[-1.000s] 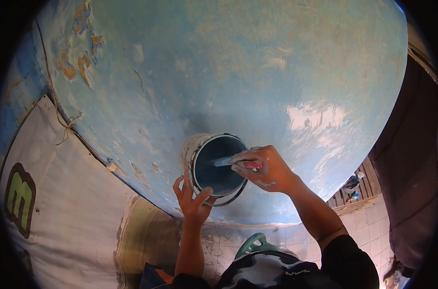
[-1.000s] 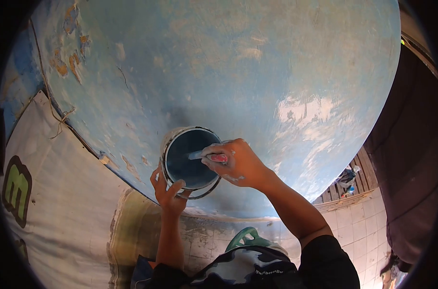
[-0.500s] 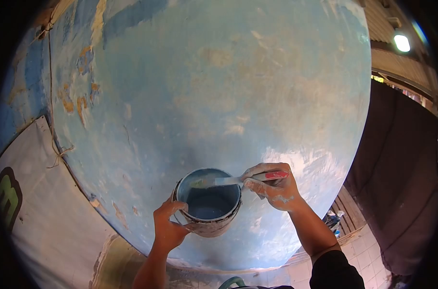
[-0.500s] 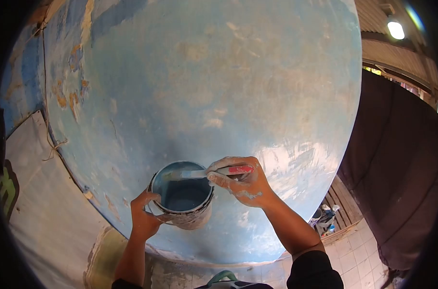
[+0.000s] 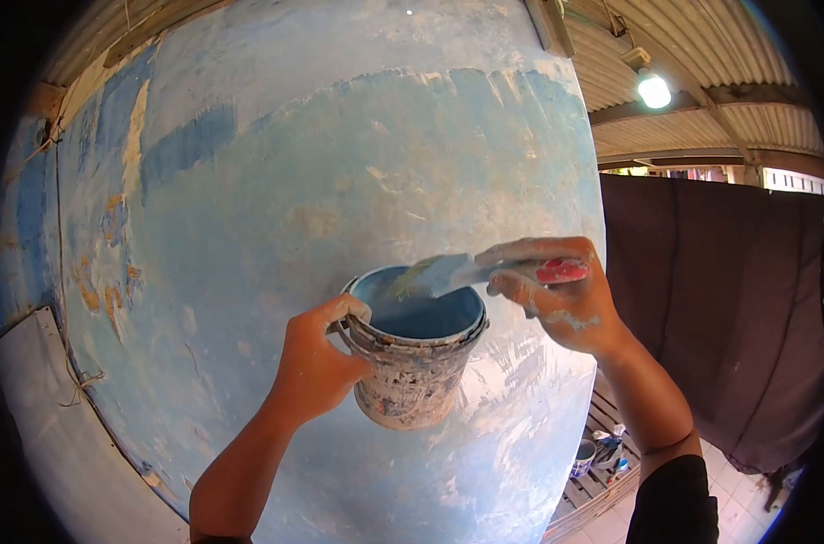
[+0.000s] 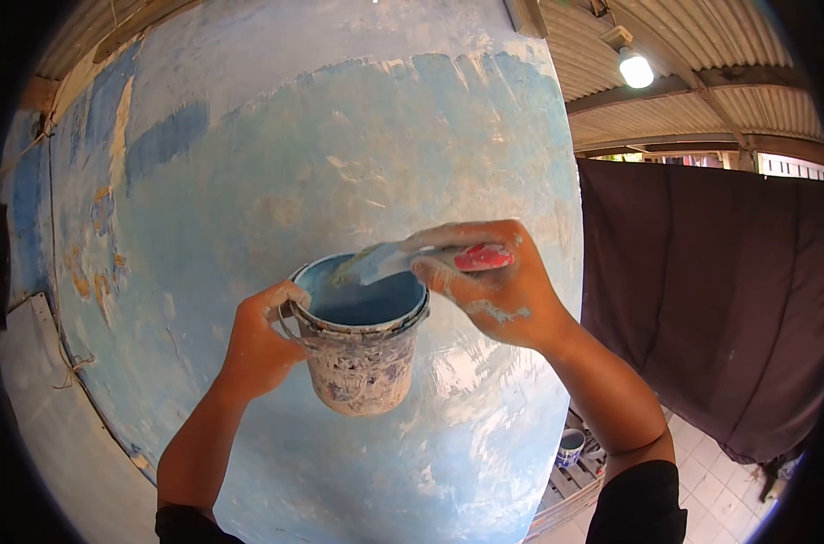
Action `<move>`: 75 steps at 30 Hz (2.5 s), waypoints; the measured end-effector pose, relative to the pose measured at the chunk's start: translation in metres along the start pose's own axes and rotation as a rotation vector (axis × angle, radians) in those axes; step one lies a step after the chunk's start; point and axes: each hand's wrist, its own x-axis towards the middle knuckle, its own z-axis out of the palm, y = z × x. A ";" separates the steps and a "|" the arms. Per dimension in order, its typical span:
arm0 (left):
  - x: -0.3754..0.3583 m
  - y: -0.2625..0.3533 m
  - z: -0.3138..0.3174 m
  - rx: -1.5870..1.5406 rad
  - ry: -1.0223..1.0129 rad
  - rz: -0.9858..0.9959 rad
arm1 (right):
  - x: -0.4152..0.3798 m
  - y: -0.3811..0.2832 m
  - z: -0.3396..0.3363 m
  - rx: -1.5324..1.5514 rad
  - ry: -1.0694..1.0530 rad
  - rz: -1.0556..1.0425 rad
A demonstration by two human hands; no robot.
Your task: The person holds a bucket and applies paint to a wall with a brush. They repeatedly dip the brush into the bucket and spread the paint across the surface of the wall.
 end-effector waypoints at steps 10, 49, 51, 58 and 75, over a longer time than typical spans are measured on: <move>0.032 0.024 -0.011 -0.048 -0.005 -0.238 | 0.091 0.051 0.008 -0.176 0.243 -0.225; 0.001 0.001 -0.063 0.178 0.138 -0.111 | 0.075 0.132 0.040 -0.436 0.296 -0.375; -0.003 -0.003 -0.063 0.168 0.136 -0.108 | 0.049 0.143 0.042 -0.488 0.256 -0.372; -0.017 -0.005 -0.076 0.217 0.186 -0.140 | 0.019 0.106 0.061 -0.349 0.082 -0.005; -0.012 0.041 -0.054 0.339 0.296 -0.194 | 0.043 0.134 0.055 -0.561 -0.035 -0.376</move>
